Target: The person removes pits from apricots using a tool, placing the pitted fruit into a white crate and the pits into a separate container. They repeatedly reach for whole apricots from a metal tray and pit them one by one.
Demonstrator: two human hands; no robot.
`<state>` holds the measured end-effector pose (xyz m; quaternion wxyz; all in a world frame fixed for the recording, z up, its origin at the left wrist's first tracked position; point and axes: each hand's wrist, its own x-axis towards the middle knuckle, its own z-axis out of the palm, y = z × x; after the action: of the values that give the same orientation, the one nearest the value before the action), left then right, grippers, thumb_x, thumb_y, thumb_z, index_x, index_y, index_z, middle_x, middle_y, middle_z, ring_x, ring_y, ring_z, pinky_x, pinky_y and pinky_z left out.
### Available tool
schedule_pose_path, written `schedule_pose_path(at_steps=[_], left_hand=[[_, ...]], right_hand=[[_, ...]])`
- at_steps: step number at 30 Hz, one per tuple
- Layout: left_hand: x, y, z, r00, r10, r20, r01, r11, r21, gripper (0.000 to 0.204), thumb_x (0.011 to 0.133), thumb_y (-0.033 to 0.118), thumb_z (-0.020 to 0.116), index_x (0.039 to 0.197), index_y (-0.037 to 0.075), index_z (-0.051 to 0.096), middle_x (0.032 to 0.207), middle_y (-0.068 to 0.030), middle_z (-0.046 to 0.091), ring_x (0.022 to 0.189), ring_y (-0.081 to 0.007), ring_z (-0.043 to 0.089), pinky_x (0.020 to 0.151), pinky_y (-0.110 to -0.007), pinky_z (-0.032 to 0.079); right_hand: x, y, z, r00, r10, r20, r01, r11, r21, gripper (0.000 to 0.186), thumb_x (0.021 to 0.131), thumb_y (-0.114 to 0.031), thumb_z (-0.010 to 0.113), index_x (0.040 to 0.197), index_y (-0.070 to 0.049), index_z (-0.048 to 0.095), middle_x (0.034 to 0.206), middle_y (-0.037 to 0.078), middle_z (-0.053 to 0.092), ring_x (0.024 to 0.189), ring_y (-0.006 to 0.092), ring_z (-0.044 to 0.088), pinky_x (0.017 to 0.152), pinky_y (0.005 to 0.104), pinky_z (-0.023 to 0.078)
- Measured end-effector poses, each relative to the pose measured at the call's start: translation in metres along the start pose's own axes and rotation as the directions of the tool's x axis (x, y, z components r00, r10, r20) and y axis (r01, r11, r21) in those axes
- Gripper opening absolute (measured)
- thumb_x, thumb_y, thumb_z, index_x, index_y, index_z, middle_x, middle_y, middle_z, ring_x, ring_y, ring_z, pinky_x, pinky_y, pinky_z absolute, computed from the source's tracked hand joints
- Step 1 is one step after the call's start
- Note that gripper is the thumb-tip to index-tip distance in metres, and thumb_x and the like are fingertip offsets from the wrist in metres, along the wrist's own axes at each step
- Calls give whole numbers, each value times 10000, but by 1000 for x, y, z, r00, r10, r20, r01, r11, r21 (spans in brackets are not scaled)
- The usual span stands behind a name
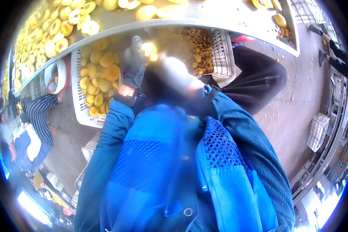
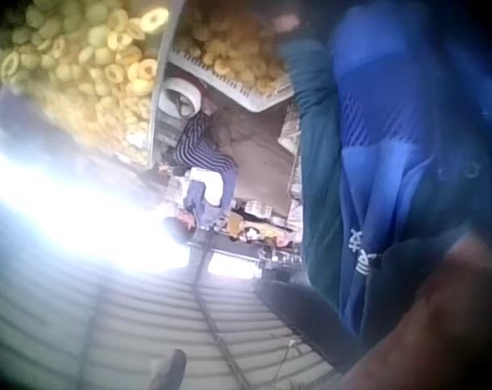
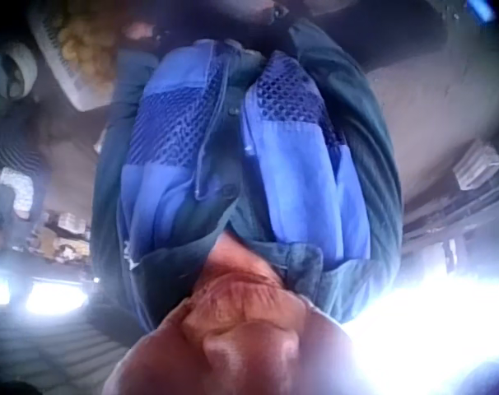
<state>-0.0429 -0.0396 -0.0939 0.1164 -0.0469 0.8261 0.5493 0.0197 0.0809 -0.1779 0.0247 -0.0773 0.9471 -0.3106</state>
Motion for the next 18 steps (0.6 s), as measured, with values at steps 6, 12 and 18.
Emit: schedule_pose_path(at_steps=[6,12,18], left_hand=[[-11,4,6,991,113,70,-114,994,1,601,975,507,433,894,-35,681,760,-81,649,690,-161,591,661,-301,477],[14,-20,-10,939,148,309,-38,942,-333,591,997,488,392,908,-17,687,812,-64,678,735,-146,621,699,-273,488],[23,-11,-14,883,-94,460,168,978,-124,631,991,530,374,946,-21,677,835,-85,685,748,-159,647,730,-276,525]], right_hand=[[-7,-2,-13,991,103,80,-130,852,507,186,813,-175,616,888,-5,604,754,223,645,744,404,641,678,461,508],[-8,-16,-76,951,32,307,-218,775,593,250,803,-194,626,953,6,641,849,231,660,820,389,647,734,439,509],[-1,-1,-65,944,-72,321,-72,907,414,271,808,-162,616,1000,24,653,896,237,666,862,375,648,760,427,507]])
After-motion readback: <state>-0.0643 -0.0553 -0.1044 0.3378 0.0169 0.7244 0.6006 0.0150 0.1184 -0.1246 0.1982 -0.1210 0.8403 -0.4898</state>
